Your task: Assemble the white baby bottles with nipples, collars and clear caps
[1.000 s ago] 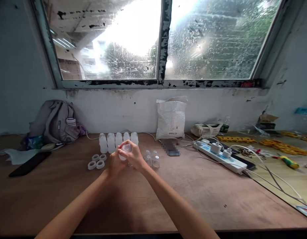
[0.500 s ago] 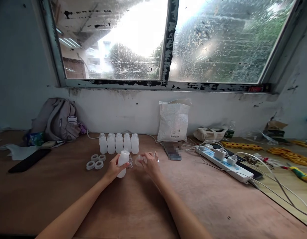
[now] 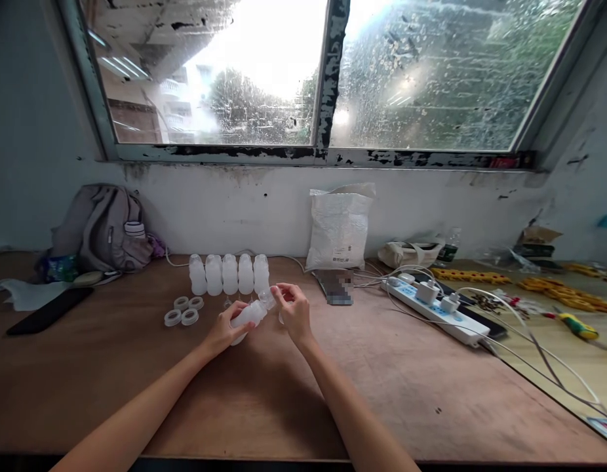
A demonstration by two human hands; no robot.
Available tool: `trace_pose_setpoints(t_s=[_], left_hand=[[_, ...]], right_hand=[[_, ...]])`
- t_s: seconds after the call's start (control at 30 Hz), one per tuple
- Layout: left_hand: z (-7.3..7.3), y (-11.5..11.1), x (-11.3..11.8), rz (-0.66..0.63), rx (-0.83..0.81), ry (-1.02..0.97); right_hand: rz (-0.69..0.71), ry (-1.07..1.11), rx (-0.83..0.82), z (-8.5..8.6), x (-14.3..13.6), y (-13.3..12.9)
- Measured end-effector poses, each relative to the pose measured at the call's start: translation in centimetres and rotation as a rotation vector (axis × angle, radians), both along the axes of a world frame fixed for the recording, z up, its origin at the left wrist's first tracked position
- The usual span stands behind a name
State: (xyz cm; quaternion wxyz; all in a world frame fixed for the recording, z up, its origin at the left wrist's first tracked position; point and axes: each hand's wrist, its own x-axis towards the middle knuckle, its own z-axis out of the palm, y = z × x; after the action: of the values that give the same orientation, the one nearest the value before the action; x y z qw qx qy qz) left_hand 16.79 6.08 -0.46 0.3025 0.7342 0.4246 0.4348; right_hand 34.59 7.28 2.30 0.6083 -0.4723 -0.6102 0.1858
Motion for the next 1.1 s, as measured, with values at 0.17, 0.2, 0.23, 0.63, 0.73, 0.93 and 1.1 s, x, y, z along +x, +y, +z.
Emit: trace_pose_setpoints(t_s=[0.17,0.2,0.23,0.63,0.73,0.93,1.1], left_hand=[[0.3,-0.3,0.1,0.003,0.076,0.033],[0.4,-0.3,0.1,-0.003,0.089,0.045],[0.4,-0.4,0.1,-0.010,0.102,0.057],[0.2,-0.5,-0.7,-0.032,0.284,0.263],[0.8,-1.0,-0.9,-0.058,0.274,0.338],[2.0,-1.6,-1.1,-0.118,0.329,0.435],[2.7,-1.9,-0.9,-0.097,0.360,0.485]], right_hand=[[0.171,0.046,-0.156,-0.5,-0.5,0.0],[0.223,0.087,-0.203,-0.6,-0.5,0.0],[0.267,0.118,-0.253,-0.6,-0.5,0.0],[0.362,0.079,-0.336,-1.3,-0.9,-0.3],[0.415,0.074,-0.320,-1.8,-1.0,-0.8],[0.358,0.072,-0.207,-2.6,-1.2,-2.0],[0.265,0.018,-0.105,-2.8,-1.2,-2.6]])
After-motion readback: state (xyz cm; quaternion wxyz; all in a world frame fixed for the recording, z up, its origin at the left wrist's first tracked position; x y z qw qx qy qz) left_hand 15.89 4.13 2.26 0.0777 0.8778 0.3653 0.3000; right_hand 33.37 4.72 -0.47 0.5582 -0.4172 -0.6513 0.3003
